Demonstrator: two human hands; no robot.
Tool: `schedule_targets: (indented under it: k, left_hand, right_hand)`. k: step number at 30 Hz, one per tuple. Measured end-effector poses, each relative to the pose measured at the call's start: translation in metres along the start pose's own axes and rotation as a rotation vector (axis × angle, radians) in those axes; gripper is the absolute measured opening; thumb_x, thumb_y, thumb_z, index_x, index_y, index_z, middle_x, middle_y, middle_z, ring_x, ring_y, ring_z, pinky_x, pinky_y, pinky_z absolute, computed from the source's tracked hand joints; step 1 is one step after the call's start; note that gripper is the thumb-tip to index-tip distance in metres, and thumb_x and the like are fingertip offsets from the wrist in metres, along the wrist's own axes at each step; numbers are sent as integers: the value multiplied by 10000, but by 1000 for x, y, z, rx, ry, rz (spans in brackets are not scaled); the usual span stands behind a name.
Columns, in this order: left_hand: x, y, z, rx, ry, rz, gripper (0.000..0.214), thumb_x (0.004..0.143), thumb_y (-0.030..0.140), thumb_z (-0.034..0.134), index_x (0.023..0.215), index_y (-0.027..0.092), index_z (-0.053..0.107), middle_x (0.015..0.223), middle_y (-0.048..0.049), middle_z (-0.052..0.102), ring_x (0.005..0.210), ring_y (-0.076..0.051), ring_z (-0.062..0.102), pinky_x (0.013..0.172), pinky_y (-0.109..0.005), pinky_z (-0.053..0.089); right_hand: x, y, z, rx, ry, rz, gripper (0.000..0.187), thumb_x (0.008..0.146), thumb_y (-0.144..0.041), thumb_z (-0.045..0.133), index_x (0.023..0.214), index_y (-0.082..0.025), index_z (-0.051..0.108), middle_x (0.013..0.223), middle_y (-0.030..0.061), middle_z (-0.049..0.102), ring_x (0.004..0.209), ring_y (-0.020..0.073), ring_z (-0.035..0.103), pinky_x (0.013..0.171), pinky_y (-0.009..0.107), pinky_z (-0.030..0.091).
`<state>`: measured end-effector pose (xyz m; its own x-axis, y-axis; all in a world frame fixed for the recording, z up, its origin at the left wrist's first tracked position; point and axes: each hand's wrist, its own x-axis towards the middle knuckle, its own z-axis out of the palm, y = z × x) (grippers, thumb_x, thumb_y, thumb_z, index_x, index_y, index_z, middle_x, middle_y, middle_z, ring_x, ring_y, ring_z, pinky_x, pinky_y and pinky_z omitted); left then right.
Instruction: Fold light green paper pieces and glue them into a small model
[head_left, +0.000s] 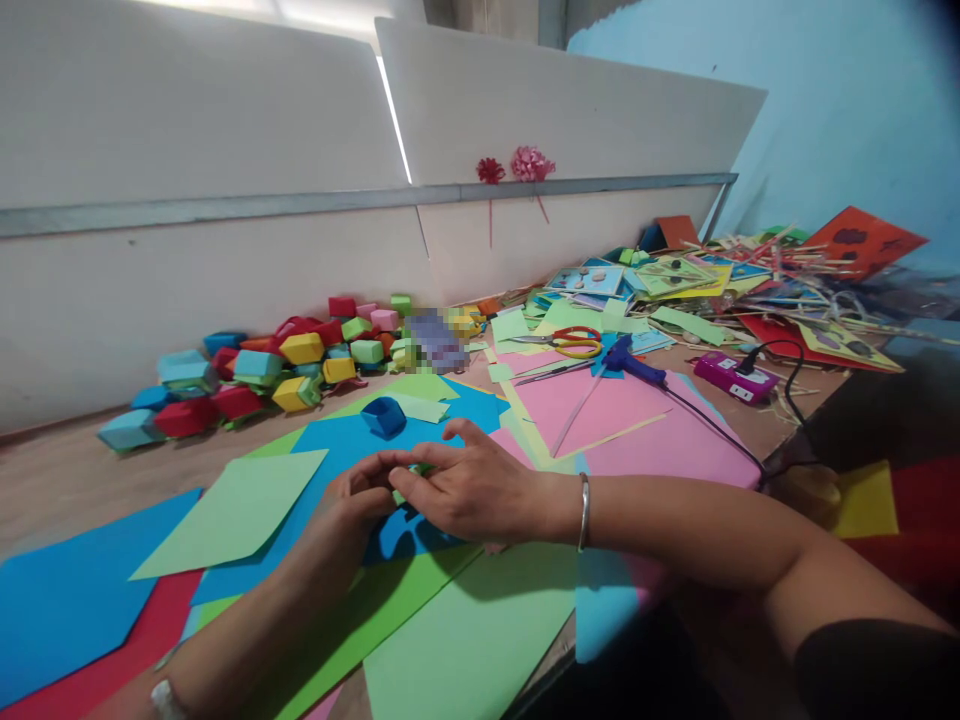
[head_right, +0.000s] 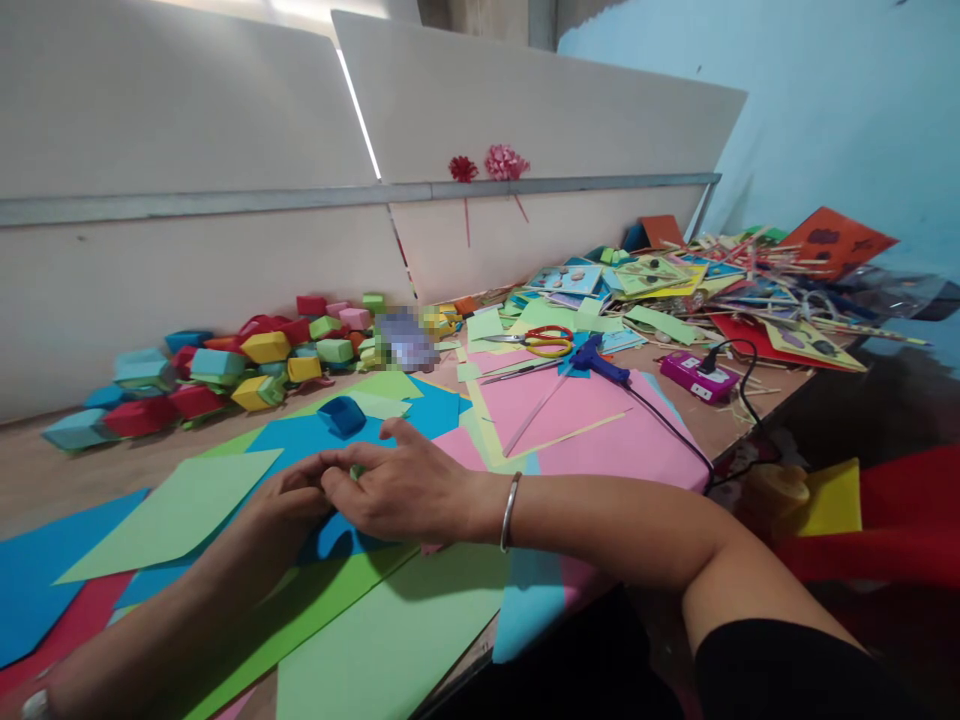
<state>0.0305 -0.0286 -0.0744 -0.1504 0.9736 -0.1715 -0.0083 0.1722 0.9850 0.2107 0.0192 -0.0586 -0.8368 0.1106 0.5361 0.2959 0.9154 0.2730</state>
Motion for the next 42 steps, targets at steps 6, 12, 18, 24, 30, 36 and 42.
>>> schedule_targets:
  k: [6,12,18,24,30,36,42]
  left_hand:
    - [-9,8,11,116,-105,76,533,528,215,712,1057,204,646,849,-27,717,812,-241,675,685,-306,524]
    - [-7,9,16,493,31,257,446,463,336,799,885,229,703,951,-75,756,886,-328,657,831,-403,518]
    - [-5,11,16,508,65,382,326,513,376,777,800,233,721,884,-68,747,883,-311,651,818,-371,510]
    - [1,10,11,386,89,284,359,542,357,772,862,208,707,813,-36,733,784,-265,660,718,-330,516]
    - [-4,13,11,423,22,312,539,533,361,813,1052,243,726,1147,-90,716,1100,-342,639,861,-371,528]
    - [-10,17,11,581,112,566,326,639,476,769,907,291,780,1154,-95,725,1171,-367,596,1046,-448,418]
    - [0,5,-5,689,128,590,294,709,534,691,866,305,787,1004,-67,765,1011,-339,665,933,-421,493]
  right_hand:
    - [0,5,-6,32,-64,45,171,1002,-138,473,1103,-136,610,1064,83,709,1062,191,581,843,390,290]
    - [0,10,-5,57,-113,20,233,1016,-157,454,1202,-179,592,874,12,710,868,169,612,765,373,291]
    - [0,15,-9,120,-46,-2,224,1014,-152,450,1155,-149,624,935,38,714,878,164,606,763,342,358]
    - [-4,35,-18,431,-64,241,606,810,-219,748,1354,-108,506,1242,175,597,1095,231,571,861,362,495]
    - [-5,41,-6,708,-41,437,320,802,-67,708,1110,-143,660,877,26,704,746,118,619,714,248,496]
    - [-1,23,-6,693,-52,424,223,815,-75,699,1033,-125,696,900,40,731,775,119,642,724,217,479]
    - [-3,35,-20,539,-203,326,350,920,-103,592,1269,-127,574,1189,87,699,1073,134,641,892,224,482]
